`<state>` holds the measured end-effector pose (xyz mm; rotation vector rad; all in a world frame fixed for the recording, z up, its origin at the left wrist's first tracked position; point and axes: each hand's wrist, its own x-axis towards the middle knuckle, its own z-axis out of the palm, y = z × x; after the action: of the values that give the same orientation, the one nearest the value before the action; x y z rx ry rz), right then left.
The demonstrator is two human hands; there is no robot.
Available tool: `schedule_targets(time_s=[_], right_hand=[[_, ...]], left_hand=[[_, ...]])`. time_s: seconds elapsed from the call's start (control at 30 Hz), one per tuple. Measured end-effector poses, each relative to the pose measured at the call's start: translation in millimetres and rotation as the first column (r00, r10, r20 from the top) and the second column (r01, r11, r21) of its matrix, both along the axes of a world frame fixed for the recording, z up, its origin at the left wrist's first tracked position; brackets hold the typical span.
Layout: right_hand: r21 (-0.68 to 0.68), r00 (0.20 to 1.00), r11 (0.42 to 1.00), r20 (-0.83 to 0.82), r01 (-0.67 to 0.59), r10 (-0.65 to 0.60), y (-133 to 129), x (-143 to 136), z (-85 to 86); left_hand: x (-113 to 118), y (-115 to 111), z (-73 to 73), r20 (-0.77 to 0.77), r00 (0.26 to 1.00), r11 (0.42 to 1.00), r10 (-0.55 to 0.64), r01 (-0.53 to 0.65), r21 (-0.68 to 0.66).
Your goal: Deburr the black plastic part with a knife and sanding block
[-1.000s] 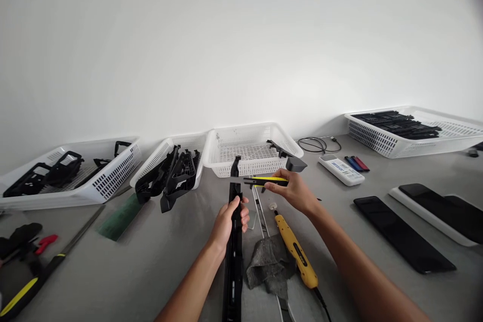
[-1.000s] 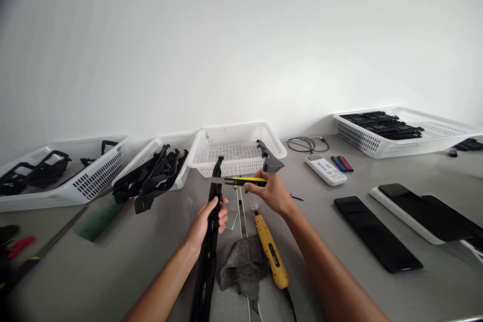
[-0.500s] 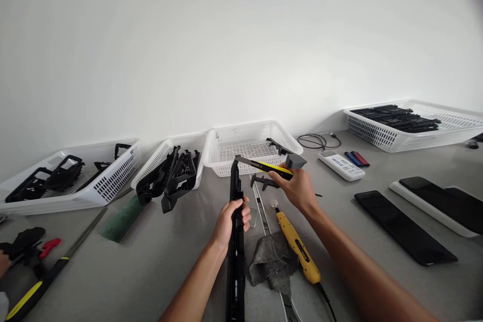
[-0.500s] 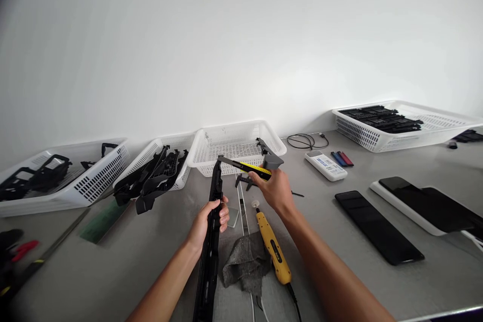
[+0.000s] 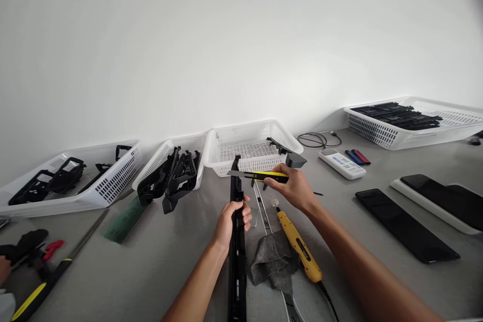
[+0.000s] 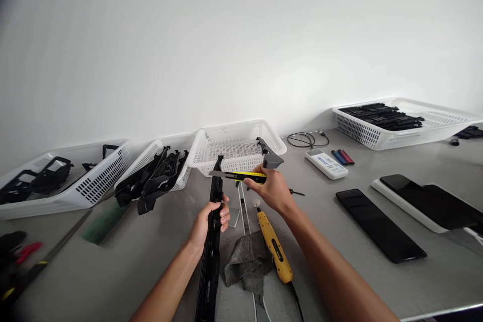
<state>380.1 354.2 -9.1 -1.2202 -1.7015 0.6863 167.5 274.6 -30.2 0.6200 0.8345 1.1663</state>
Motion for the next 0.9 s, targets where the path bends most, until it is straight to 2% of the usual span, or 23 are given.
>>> schedule_targets(time_s=[0.13,0.17,0.3,0.33,0.47,0.5,0.57,0.67,0.9], right_hand=[[0.008,0.99,0.99,-0.032,0.141,-0.14,2,2,0.2],[0.007,0.992,0.993,-0.045,0.116,-0.116,2,3,1.0],[-0.056,0.986,0.985,-0.009,-0.164,0.164,0,5,3.8],[-0.072,0.984,0.981,0.004,-0.179,0.18,0,5,3.8],[-0.031,1.0,1.0,-0.023,-0.002,0.001,1,4,2.0],[-0.008,0.999,1.0,-0.039,0.006,-0.007,1,4,1.7],[0.019,0.997,0.998,-0.055,-0.059,0.06,0,3,1.6],[-0.003,0.991,0.991,-0.026,-0.132,0.131,-1,1,0.7],[0.01,0.999,0.999,-0.018,0.033,-0.033,3,-1,-10.6]], left_hand=[[-1,0,-0.6,0.006,1.0,1.0,0.001,-0.001,0.005],[-1,0,-0.5,0.006,1.0,1.0,0.002,-0.002,0.006],[-1,0,1.3,0.003,1.0,1.0,0.005,-0.005,-0.002],[-1,0,2.0,0.002,1.0,1.0,0.006,-0.006,-0.007],[0,0,3.9,-0.003,1.0,1.0,0.016,-0.016,-0.013],[0,0,3.9,-0.005,1.0,1.0,0.018,-0.018,-0.013],[0,0,3.3,-0.007,1.0,1.0,0.02,-0.02,-0.011],[-1,0,1.4,-0.002,1.0,1.0,0.026,-0.026,-0.004],[-2,2,-1.8,0.018,1.0,1.0,0.024,-0.024,-0.005]])
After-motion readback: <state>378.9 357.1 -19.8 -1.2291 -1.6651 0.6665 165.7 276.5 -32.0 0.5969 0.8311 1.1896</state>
